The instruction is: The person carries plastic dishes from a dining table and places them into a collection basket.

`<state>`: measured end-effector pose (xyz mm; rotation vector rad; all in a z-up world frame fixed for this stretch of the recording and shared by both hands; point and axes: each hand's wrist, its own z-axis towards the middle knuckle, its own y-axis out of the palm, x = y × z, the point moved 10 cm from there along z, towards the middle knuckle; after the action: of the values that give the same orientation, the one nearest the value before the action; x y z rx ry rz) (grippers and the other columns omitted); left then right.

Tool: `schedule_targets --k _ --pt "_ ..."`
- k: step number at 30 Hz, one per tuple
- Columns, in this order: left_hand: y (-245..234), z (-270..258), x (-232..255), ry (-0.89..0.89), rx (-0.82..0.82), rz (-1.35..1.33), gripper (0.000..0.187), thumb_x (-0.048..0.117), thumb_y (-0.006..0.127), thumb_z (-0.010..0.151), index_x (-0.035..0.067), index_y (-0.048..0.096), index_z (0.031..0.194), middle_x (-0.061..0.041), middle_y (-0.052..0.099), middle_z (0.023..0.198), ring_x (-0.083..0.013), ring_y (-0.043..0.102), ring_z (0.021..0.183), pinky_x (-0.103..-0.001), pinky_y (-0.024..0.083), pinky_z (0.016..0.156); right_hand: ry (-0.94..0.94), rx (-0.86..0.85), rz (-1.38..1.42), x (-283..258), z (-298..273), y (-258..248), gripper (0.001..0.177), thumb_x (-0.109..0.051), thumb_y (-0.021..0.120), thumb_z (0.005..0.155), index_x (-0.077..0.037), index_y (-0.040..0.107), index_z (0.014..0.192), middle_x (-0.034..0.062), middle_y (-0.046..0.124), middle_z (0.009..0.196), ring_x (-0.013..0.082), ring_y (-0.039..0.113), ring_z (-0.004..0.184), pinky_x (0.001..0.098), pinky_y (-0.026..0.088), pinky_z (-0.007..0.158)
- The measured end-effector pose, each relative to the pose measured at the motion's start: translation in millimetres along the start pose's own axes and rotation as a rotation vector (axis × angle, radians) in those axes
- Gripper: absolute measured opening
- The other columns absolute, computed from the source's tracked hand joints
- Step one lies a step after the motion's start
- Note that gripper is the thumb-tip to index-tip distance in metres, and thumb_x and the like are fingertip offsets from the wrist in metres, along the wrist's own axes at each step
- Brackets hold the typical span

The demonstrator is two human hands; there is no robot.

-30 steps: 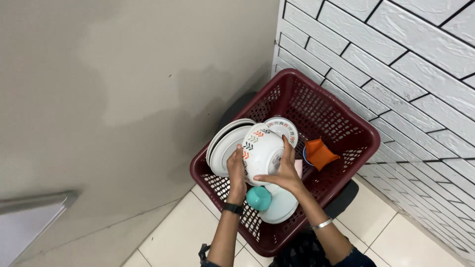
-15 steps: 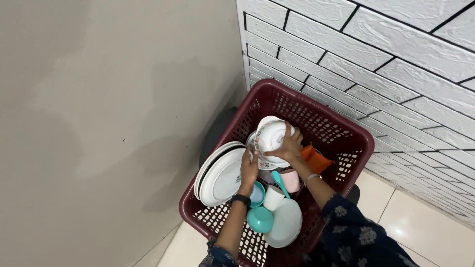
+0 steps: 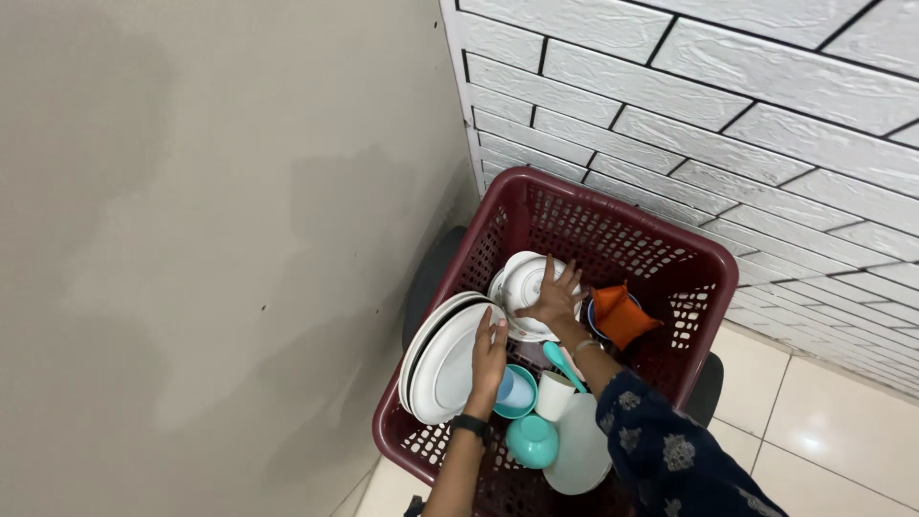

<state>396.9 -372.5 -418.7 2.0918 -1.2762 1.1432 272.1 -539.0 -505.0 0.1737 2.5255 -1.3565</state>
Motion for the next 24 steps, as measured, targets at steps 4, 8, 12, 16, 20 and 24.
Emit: schedule_targets --k 4,8,12,16,20,24 --pt "0.9 -13.3 14.1 -0.020 -0.068 -0.010 0.068 0.044 0.051 0.099 0.013 0.036 0.158 -0.022 0.049 0.152 -0.0294 0.049 0.141 -0.037 0.039 0.114 -0.060 0.264 0.196 -11.9 -61.5 -61.3 0.155 -0.050 0.103 0.044 -0.015 0.008 0.160 0.0343 0.001 0.161 0.0549 0.006 0.149 0.0693 0.017 0.117" --pt "13.7 -32.8 47.4 0.135 -0.207 -0.105 0.068 0.044 0.051 0.101 0.010 0.034 0.157 -0.020 0.047 0.156 -0.0298 0.048 0.143 -0.039 0.037 0.116 -0.233 0.653 0.488 -26.2 -159.9 -131.4 0.136 -0.048 0.098 0.055 -0.003 0.020 0.157 0.0352 0.017 0.157 0.0526 0.024 0.146 0.0583 0.029 0.119" --pt "25.8 -88.8 134.3 0.223 -0.345 -0.078 0.066 0.044 0.047 0.103 0.014 0.032 0.160 -0.017 0.037 0.162 -0.0265 0.037 0.149 -0.040 0.032 0.119 -0.289 0.884 0.629 -40.0 -243.6 -180.1 0.116 -0.039 0.094 0.068 -0.003 0.029 0.157 0.0290 0.028 0.159 0.0447 0.031 0.149 0.0545 0.033 0.120" --pt "43.5 -144.2 205.5 0.372 -0.476 -0.094 0.065 0.043 0.047 0.103 0.013 0.033 0.159 -0.012 0.034 0.166 -0.0271 0.034 0.152 -0.042 0.029 0.121 -0.248 0.990 0.740 -44.4 -329.4 -235.1 0.110 -0.037 0.092 0.070 -0.004 0.032 0.157 0.0247 0.032 0.159 0.0408 0.037 0.147 0.0528 0.036 0.117" --pt "67.9 -204.4 255.5 0.500 -0.613 -0.156 0.067 0.043 0.047 0.100 0.015 0.029 0.159 -0.007 0.030 0.167 -0.0260 0.033 0.152 -0.046 0.032 0.120 -0.168 1.107 1.008 -11.9 -400.0 -266.5 0.101 -0.034 0.090 0.073 -0.007 0.037 0.155 0.0189 0.040 0.155 0.0336 0.046 0.144 0.0493 0.042 0.114" --pt "102.4 -258.2 280.3 0.583 -0.723 -0.126 0.066 0.043 0.046 0.103 0.014 0.032 0.160 -0.010 0.035 0.166 -0.0266 0.036 0.152 -0.044 0.030 0.122 -0.178 1.276 1.061 30.9 -464.2 -301.0 0.094 -0.026 0.088 0.076 -0.004 0.039 0.153 0.0168 0.042 0.157 0.0312 0.046 0.144 0.0479 0.041 0.113"
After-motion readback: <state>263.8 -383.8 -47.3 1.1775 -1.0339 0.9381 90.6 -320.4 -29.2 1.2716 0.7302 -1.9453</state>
